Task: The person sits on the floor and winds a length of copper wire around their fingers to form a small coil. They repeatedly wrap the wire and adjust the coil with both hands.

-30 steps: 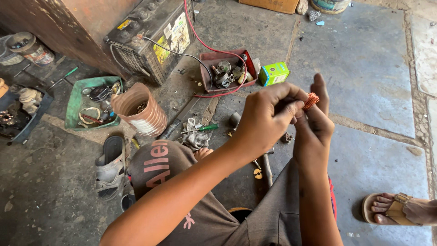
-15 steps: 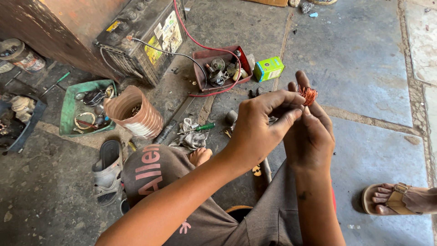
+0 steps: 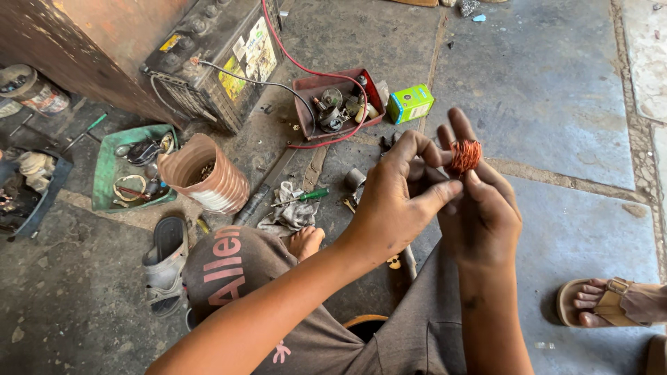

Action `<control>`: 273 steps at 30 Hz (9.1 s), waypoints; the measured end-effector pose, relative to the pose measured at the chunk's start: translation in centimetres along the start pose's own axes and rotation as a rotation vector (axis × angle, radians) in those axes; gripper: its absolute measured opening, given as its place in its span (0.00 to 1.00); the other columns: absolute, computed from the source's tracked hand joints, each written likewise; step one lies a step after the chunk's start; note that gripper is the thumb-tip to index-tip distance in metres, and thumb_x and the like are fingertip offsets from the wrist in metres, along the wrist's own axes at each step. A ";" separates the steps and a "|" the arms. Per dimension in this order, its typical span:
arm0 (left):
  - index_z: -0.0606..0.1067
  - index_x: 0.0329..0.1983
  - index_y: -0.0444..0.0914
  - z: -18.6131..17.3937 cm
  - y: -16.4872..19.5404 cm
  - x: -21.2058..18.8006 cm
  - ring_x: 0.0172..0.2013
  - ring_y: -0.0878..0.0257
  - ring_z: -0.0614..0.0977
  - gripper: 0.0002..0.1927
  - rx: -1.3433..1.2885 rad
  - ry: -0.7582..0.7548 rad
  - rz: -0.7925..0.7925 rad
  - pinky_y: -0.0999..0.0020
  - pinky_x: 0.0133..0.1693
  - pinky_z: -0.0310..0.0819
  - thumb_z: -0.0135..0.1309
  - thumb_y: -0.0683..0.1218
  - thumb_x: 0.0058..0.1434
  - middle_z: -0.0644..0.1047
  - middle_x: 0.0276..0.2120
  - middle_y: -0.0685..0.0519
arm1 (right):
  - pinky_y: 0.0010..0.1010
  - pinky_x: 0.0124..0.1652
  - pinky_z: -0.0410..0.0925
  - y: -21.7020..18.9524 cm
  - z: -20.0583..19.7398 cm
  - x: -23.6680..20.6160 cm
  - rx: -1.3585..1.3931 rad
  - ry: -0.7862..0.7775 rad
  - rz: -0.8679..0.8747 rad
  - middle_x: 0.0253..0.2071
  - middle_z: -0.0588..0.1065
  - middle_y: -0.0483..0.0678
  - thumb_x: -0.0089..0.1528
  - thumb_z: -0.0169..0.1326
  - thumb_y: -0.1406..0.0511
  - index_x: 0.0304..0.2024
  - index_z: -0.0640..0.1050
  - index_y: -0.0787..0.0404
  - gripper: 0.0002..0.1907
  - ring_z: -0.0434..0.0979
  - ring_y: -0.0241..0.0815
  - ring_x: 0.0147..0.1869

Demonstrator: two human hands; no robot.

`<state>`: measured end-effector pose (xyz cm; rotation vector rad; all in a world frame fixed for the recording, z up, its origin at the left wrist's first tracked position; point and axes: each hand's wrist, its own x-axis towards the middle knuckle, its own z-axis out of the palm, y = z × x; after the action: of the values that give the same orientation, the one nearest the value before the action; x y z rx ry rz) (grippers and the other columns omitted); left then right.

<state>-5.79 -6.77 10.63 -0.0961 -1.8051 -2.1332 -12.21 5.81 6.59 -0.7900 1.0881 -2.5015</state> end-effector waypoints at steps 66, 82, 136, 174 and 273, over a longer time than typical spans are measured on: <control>0.73 0.35 0.34 -2.2 3.8 1.7 0.30 0.48 0.83 0.06 0.756 0.012 0.239 0.55 0.33 0.74 0.52 0.42 0.67 0.78 0.29 0.43 | 0.47 0.76 0.42 -1.1 -1.1 0.7 -0.902 -0.485 -0.085 0.81 0.46 0.61 0.61 0.58 0.72 0.53 0.78 0.66 0.16 0.40 0.60 0.86; 0.72 0.32 0.32 -3.5 3.4 2.1 0.30 0.46 0.83 0.06 0.813 0.131 0.292 0.54 0.33 0.74 0.54 0.40 0.63 0.78 0.26 0.42 | 0.50 0.77 0.42 -1.8 -0.5 0.6 -0.991 -0.445 -0.105 0.82 0.47 0.62 0.62 0.58 0.67 0.50 0.80 0.65 0.14 0.42 0.61 0.87; 0.79 0.29 0.34 -3.7 1.5 2.3 0.22 0.69 0.81 0.12 0.649 -0.191 -0.084 0.66 0.27 0.73 0.53 0.48 0.60 0.79 0.20 0.49 | 0.51 0.78 0.37 -3.0 -1.9 0.4 -1.087 -0.415 -0.081 0.81 0.49 0.63 0.61 0.59 0.66 0.49 0.80 0.65 0.15 0.36 0.62 0.87; 0.74 0.32 0.40 -1.9 -2.7 2.0 0.19 0.75 0.63 0.07 -0.418 -0.274 -0.528 0.76 0.22 0.55 0.49 0.44 0.67 0.65 0.22 0.62 | 0.54 0.79 0.45 -3.5 -3.1 -0.5 0.037 -0.314 0.053 0.84 0.41 0.62 0.71 0.59 0.61 0.47 0.81 0.73 0.17 0.34 0.63 0.88; 0.68 0.31 0.32 -1.2 3.5 -0.6 0.31 0.43 0.80 0.10 0.741 -0.101 0.244 0.49 0.32 0.68 0.53 0.43 0.65 0.76 0.28 0.42 | 0.43 0.79 0.46 -3.1 -3.2 0.9 -0.679 -0.391 -0.048 0.83 0.48 0.65 0.64 0.59 0.69 0.51 0.78 0.68 0.13 0.44 0.59 0.89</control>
<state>-3.99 -8.21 13.52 -0.2251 -2.3755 -1.2183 -14.97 9.31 7.45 -1.4154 1.7829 -1.8635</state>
